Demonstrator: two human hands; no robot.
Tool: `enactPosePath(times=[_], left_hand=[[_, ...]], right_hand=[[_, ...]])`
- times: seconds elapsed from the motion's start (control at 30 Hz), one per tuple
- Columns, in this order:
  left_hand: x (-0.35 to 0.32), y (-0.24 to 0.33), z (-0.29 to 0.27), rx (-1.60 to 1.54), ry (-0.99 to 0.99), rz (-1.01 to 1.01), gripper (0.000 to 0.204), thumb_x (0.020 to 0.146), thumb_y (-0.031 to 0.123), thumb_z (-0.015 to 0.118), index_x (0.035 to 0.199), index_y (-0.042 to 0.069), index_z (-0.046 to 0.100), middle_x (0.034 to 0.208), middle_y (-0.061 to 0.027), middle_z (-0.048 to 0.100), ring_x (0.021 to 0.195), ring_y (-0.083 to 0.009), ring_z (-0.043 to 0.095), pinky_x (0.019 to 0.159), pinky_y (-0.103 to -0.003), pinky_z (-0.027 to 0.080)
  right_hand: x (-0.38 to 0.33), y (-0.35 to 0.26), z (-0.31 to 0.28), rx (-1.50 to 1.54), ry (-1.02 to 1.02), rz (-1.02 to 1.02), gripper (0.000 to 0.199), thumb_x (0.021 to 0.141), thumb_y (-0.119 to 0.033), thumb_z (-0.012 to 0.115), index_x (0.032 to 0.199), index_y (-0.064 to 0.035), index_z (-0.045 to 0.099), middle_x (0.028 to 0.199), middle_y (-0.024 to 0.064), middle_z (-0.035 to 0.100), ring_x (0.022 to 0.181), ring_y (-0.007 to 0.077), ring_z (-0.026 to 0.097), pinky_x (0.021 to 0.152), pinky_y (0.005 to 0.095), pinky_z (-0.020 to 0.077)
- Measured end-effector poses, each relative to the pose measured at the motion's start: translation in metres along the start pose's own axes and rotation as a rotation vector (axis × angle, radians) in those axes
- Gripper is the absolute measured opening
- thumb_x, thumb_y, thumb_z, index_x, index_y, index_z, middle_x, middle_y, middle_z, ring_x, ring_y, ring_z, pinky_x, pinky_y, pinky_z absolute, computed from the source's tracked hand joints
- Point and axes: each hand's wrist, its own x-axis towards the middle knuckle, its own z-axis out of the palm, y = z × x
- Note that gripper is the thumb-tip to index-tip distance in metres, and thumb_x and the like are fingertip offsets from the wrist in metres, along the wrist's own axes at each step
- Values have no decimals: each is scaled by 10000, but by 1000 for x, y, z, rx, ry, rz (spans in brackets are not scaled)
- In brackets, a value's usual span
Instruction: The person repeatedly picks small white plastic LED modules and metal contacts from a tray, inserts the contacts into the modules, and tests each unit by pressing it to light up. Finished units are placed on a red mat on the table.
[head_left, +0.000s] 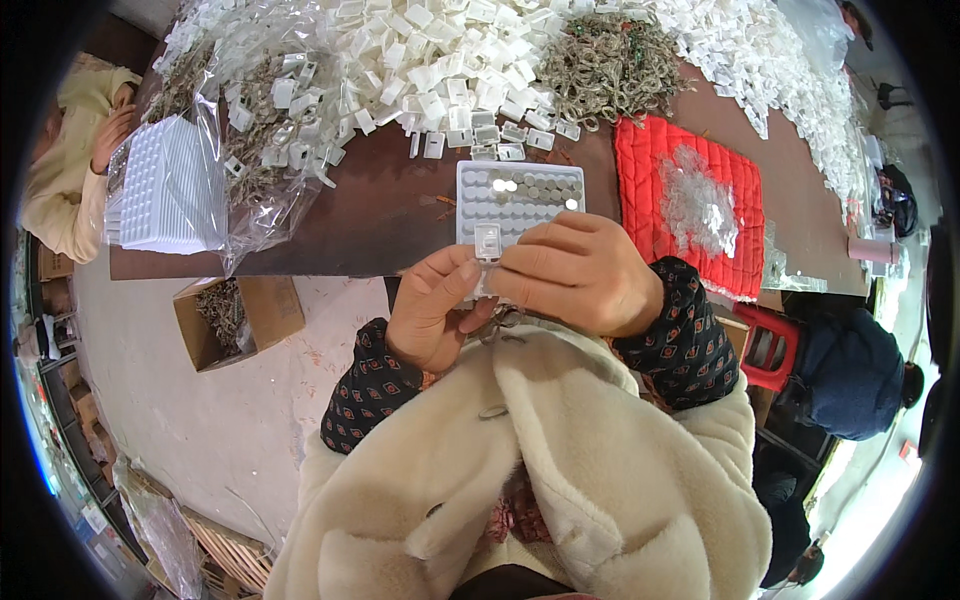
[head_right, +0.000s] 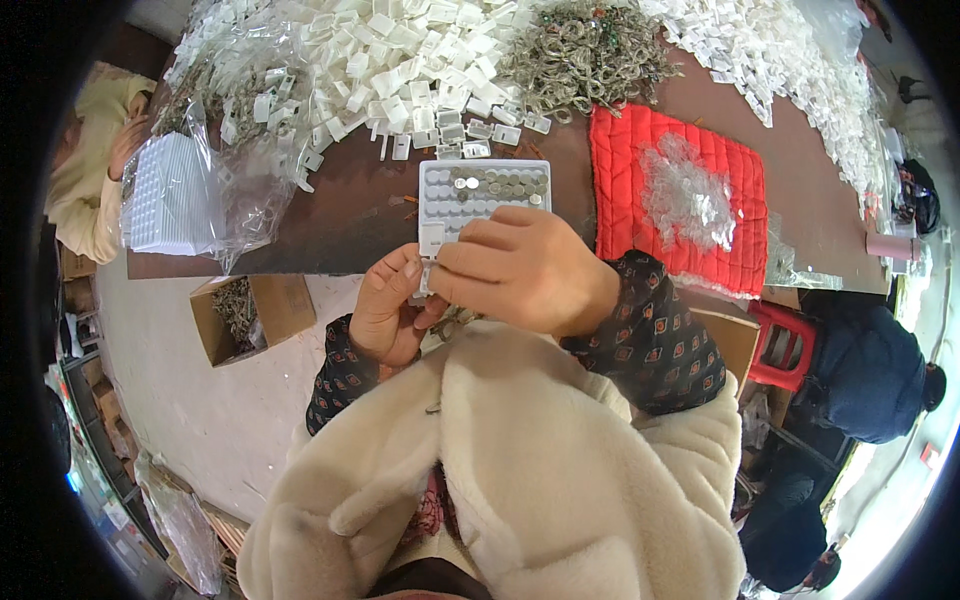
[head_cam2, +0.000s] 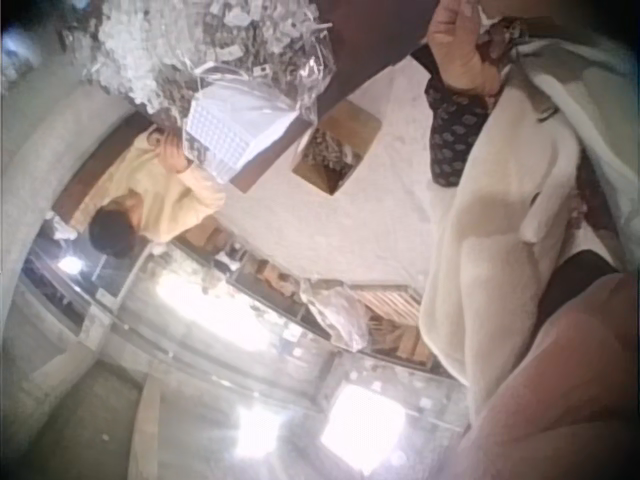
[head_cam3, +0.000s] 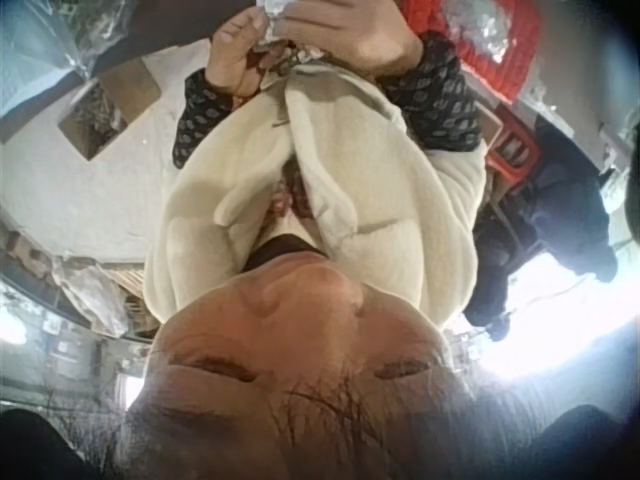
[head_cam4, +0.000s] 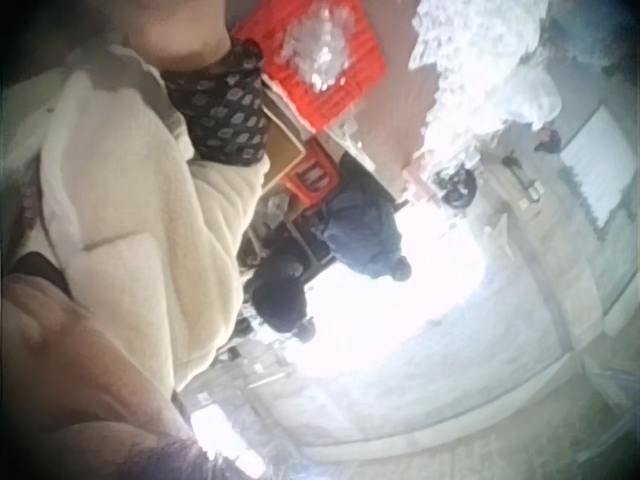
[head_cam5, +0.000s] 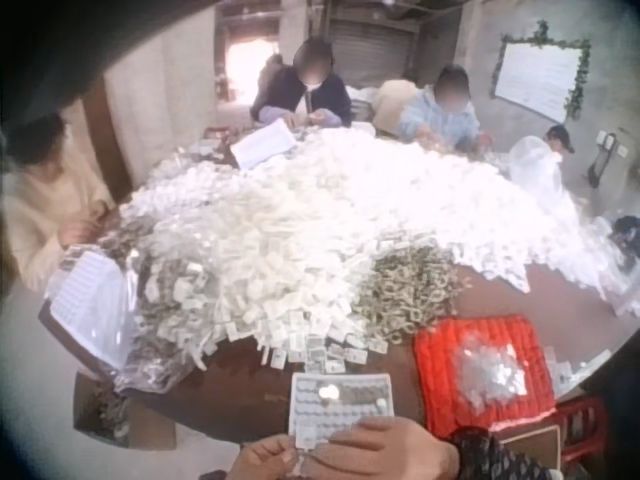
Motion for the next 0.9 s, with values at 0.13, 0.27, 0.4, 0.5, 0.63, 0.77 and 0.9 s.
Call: enactPosePath(times=[0.13, 0.27, 0.4, 0.5, 0.63, 0.77, 0.9], left_hand=[[2, -2, -4, 27, 2, 14, 303, 986, 225, 601, 1184, -1, 564, 976, -86, 639, 719, -123, 573, 505, -187, 403], [5, -5, -5, -96, -47, 71, 225, 985, 152, 595, 1155, 4, 592, 1013, -91, 665, 779, -122, 601, 560, -216, 433], [5, -5, -6, -106, -48, 84, 248, 973, 129, 609, 1184, 2, 585, 1027, -95, 662, 799, -130, 602, 582, -223, 440], [4, -5, -10, -88, -39, 110, 269, 964, 117, 618, 1203, 1, 581, 1043, -98, 661, 811, -132, 600, 591, -225, 442], [6, -4, -14, -84, -67, 93, 272, 956, 102, 622, 1205, 0, 581, 1068, -104, 661, 826, -131, 606, 599, -224, 443], [6, -4, -15, -80, -107, 69, 263, 948, 99, 631, 1188, 5, 585, 1067, -112, 668, 844, -128, 620, 581, -213, 439], [2, 0, -12, -71, -114, 38, 266, 938, 105, 645, 1176, 4, 585, 1057, -124, 673, 844, -123, 628, 549, -199, 436]], right_hand=[[-7, 24, 0, -52, 74, 87, 248, 744, -64, 688, 991, -58, 702, 958, 97, 693, 829, 237, 677, 681, 351, 534], [-5, 70, 3, -107, 295, 945, 192, 884, -145, 681, 1019, -24, 620, 903, 145, 703, 825, 347, 688, 701, 431, 543], [-3, 101, 16, -161, 283, 1027, 254, 858, -170, 717, 1033, -25, 604, 907, 152, 710, 826, 339, 699, 702, 409, 543], [-14, 96, 8, -74, 405, 959, 259, 855, -157, 713, 1049, -25, 603, 913, 155, 710, 825, 316, 704, 719, 387, 545], [-39, 67, -21, 137, 456, 948, 200, 886, -48, 654, 1079, -11, 619, 885, 111, 697, 793, 167, 672, 719, 292, 519], [-73, 36, -38, 214, 267, 1051, 176, 900, 23, 586, 1067, 5, 639, 875, 60, 678, 789, 94, 618, 722, 244, 492], [-99, 21, -33, 235, 150, 1145, 186, 862, 44, 573, 1019, -2, 660, 839, 93, 680, 763, 108, 624, 690, 260, 488]])
